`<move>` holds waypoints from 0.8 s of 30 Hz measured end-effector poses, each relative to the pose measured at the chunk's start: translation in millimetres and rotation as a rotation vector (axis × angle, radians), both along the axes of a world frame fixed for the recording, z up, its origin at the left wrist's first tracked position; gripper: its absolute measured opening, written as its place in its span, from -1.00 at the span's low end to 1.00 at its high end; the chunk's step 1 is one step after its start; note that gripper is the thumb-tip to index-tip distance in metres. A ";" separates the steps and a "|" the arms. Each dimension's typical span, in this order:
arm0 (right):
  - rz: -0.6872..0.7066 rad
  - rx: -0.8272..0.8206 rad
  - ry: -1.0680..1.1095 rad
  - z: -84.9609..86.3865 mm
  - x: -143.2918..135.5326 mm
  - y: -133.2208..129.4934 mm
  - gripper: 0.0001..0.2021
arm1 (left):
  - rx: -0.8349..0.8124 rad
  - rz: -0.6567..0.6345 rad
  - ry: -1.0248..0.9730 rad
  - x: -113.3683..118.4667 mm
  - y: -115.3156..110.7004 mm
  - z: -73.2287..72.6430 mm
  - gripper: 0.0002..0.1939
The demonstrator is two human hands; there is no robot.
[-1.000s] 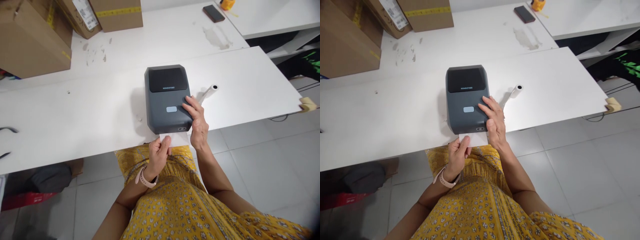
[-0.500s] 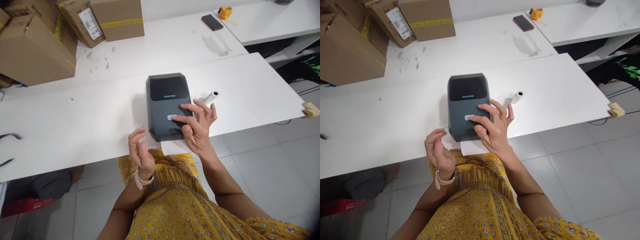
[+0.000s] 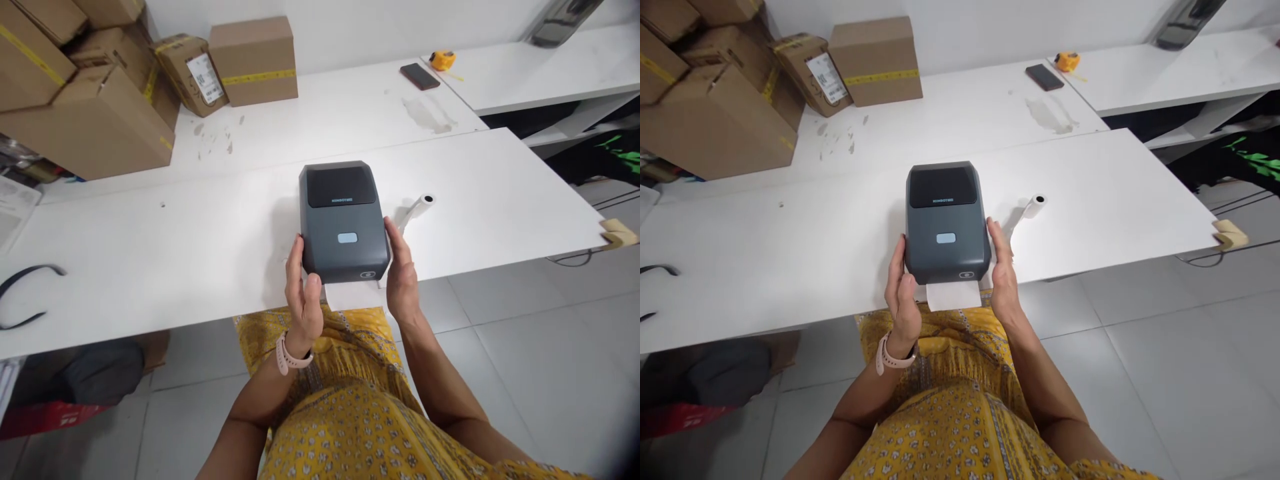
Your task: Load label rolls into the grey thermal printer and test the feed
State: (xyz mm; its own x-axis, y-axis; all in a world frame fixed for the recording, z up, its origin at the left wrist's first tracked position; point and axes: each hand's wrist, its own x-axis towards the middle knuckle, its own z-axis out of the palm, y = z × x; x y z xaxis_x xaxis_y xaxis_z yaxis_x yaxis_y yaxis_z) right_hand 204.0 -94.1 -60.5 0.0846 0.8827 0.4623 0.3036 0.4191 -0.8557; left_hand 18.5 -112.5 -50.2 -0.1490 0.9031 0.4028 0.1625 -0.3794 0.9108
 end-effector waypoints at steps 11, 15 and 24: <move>0.065 -0.085 -0.019 25.1 -5.2 -2.0 -0.20 | 0.123 0.049 -0.001 -8.1 13.4 9.9 -0.45; -0.004 0.124 -0.193 57.7 -0.9 27.6 -0.21 | 0.212 0.070 -0.135 -15.1 54.0 31.6 -0.45; -0.103 0.378 -0.295 143.2 -5.9 151.3 -0.30 | -0.168 -0.237 -0.098 -44.3 137.8 31.8 -0.23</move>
State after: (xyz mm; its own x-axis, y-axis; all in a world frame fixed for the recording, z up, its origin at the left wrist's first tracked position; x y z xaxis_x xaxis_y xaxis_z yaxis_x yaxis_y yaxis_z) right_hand 198.1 57.1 82.7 -0.0199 0.6426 0.7660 0.5662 0.6387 -0.5211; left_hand -25.8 25.3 -18.4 0.0424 0.9701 0.2391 -0.0046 -0.2392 0.9710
